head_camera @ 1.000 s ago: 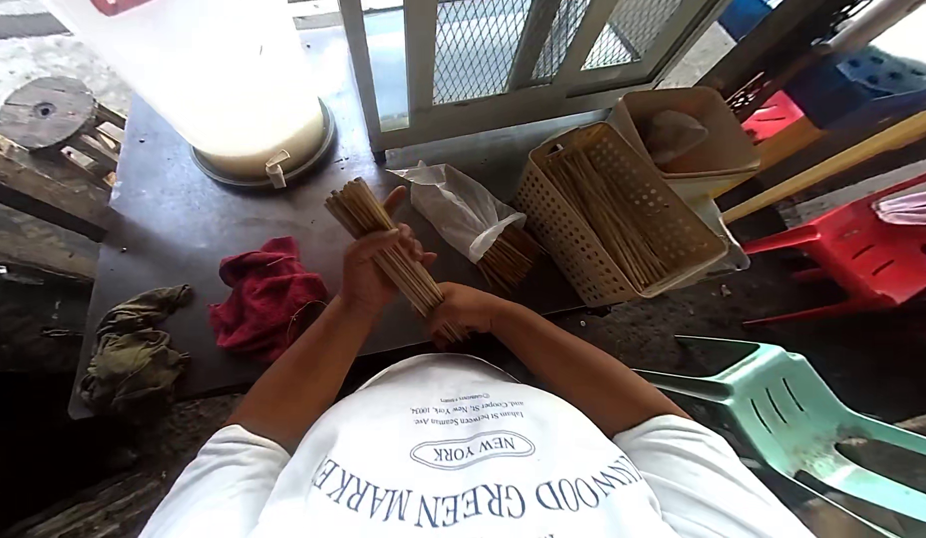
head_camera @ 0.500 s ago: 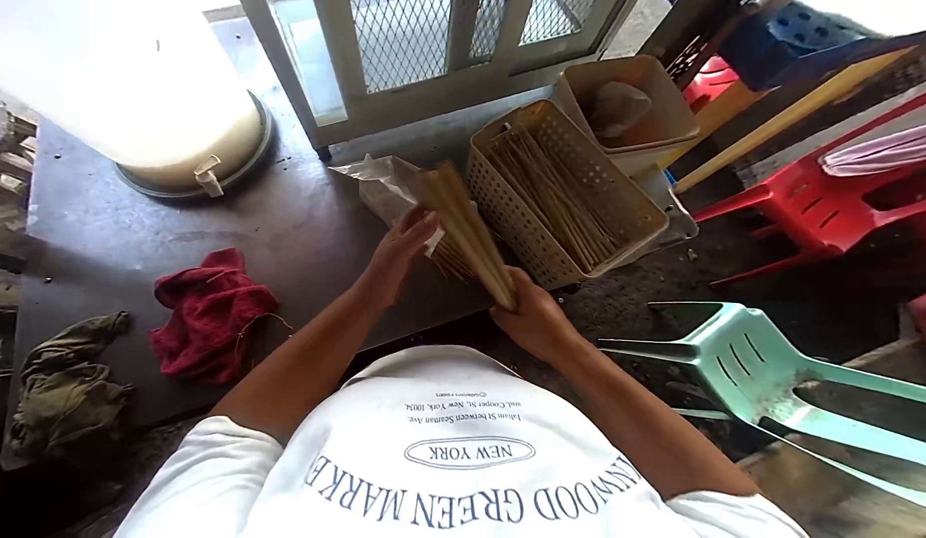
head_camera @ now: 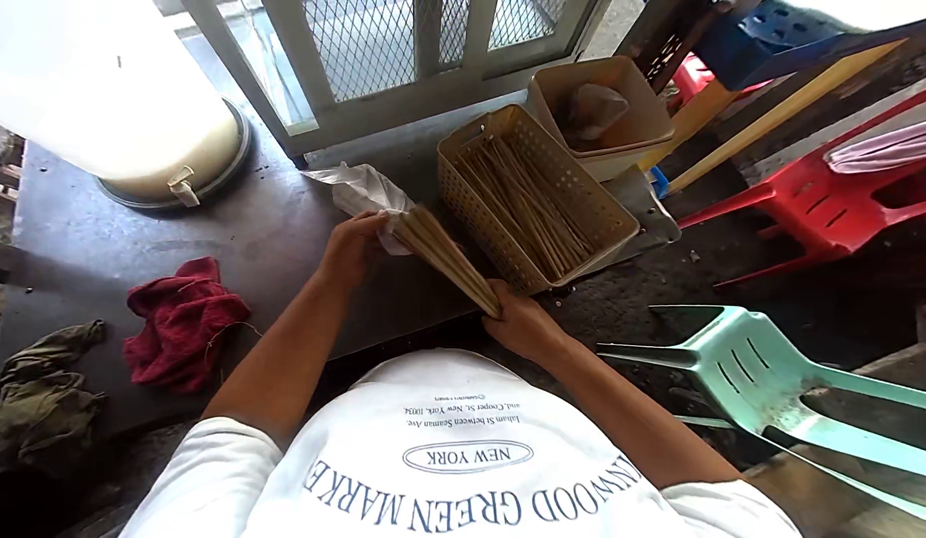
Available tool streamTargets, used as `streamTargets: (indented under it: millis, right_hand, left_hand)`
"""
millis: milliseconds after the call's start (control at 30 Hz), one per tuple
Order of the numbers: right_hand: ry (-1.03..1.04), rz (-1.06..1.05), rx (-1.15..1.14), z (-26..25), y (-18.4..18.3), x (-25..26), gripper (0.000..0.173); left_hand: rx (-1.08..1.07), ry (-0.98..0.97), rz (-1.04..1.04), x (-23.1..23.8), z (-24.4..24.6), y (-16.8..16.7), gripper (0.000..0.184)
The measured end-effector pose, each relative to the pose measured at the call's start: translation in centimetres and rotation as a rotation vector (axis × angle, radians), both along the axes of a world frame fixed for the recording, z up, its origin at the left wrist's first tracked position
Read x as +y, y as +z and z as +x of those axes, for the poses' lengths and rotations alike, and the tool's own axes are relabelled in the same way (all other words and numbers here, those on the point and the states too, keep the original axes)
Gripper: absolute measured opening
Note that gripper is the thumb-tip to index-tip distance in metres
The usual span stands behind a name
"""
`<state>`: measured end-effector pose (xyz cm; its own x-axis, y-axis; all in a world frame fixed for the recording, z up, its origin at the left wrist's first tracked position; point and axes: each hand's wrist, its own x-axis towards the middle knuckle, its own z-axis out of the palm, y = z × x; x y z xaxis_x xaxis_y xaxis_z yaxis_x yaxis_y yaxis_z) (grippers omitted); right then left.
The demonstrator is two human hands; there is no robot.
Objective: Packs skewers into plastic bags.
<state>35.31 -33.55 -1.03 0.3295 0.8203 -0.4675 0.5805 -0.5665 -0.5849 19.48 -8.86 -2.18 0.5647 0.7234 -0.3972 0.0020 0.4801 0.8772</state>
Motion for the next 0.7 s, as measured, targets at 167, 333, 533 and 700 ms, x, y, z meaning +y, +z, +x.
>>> streamTargets:
  millis: [167, 333, 533, 700]
  right_hand:
    - [0.153, -0.137, -0.180, -0.2, -0.6, 1.6, 0.053]
    - [0.153, -0.227, -0.214, -0.4, 0.0, 2.8, 0.056]
    - [0.120, -0.254, -0.095, -0.5, 0.2, 3.5, 0.050]
    - [0.010, -0.314, 0.025, -1.2, -0.2, 3.8, 0.044]
  left_hand:
    - [-0.045, 0.127, 0.017, -1.2, -0.2, 0.5, 0.021]
    - [0.032, 0.130, 0.199, -2.2, -1.0, 1.1, 0.016]
    - [0.182, 0.034, 0.565, -2.2, -2.6, 1.6, 0.015]
    - [0.284, -0.043, 0.805, -2.0, -3.6, 2.0, 0.016]
